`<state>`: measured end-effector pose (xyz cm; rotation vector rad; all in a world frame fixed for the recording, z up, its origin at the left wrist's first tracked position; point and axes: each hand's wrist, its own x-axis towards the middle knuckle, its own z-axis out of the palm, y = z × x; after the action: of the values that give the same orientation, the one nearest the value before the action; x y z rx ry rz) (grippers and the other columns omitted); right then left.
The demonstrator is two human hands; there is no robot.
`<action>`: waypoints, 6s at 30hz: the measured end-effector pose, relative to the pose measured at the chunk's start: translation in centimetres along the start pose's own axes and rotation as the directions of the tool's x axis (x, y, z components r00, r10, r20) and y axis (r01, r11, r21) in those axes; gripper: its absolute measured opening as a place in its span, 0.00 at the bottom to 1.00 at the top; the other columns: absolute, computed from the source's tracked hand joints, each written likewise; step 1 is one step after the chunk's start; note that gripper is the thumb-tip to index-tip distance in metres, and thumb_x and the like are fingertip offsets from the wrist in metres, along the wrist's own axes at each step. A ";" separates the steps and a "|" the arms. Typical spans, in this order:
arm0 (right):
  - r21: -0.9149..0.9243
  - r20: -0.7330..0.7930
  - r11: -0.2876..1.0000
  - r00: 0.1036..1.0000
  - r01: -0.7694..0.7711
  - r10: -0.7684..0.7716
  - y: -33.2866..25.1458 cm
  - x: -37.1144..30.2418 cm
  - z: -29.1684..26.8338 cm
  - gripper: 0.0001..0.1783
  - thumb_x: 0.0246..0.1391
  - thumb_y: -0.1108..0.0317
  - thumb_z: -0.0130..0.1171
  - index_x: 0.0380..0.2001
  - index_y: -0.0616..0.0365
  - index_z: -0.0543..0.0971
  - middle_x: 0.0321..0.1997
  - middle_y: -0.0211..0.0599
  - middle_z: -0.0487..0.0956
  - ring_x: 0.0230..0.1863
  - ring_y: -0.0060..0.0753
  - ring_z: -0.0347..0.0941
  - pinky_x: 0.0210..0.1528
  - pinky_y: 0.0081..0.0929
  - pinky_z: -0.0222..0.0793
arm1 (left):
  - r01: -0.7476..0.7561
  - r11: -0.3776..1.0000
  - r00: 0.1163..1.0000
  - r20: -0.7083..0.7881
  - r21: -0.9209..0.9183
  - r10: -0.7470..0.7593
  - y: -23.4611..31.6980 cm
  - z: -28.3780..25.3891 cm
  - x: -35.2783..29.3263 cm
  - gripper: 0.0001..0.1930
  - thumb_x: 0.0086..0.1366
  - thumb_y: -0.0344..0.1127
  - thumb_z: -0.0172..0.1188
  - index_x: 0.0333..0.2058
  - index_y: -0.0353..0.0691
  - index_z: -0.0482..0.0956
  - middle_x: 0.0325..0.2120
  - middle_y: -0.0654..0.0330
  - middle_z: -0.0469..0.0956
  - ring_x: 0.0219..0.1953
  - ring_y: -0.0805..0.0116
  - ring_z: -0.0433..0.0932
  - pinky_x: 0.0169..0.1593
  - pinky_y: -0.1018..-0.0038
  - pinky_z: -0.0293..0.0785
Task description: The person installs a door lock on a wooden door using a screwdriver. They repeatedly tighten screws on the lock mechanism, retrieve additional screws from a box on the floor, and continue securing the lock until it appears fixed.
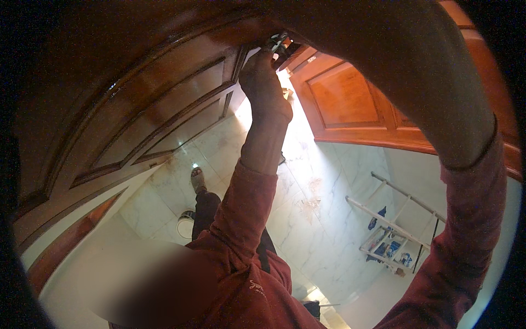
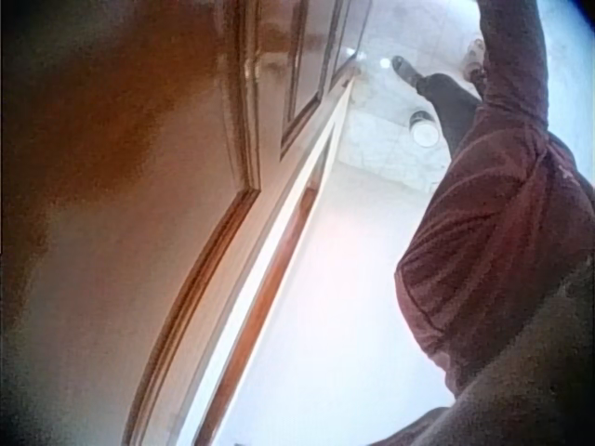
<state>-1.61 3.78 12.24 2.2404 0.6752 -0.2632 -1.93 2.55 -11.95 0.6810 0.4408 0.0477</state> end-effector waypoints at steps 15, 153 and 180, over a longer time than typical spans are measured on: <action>-0.069 0.185 0.997 0.981 -0.038 0.050 0.4 0.4 -0.1 0.20 0.68 0.53 0.51 0.29 0.56 0.79 0.26 0.32 0.80 0.25 0.27 0.75 0.32 0.30 0.75 | 0.116 0.988 0.993 0.037 -0.098 -0.113 -0.3 0.5 0.6 0.12 0.65 0.36 0.60 0.40 0.32 0.83 0.35 0.60 0.80 0.35 0.69 0.73 0.44 0.71 0.65; 0.886 -0.104 0.368 0.652 -0.282 0.751 -11.2 -3.3 16.9 0.18 0.60 0.76 0.62 0.54 0.55 0.79 0.38 0.37 0.77 0.39 0.31 0.79 0.37 0.26 0.74 | 0.217 0.975 0.969 0.131 -0.041 -0.210 1.6 -1.8 3.8 0.21 0.60 0.42 0.70 0.50 0.45 0.76 0.45 0.65 0.77 0.51 0.68 0.72 0.64 0.52 0.55; 0.657 -0.345 0.665 0.644 -0.354 0.683 -10.1 -3.4 15.5 0.20 0.57 0.70 0.66 0.53 0.43 0.81 0.35 0.30 0.75 0.28 0.22 0.77 0.21 0.25 0.70 | 0.265 0.962 0.933 0.269 -0.068 -0.238 1.4 -2.4 4.9 0.13 0.63 0.41 0.66 0.46 0.51 0.79 0.45 0.70 0.78 0.50 0.72 0.73 0.61 0.53 0.53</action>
<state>-9.62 -3.12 -3.31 2.9882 0.1515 0.6531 1.73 5.95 -14.59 0.5154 0.2682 -0.2579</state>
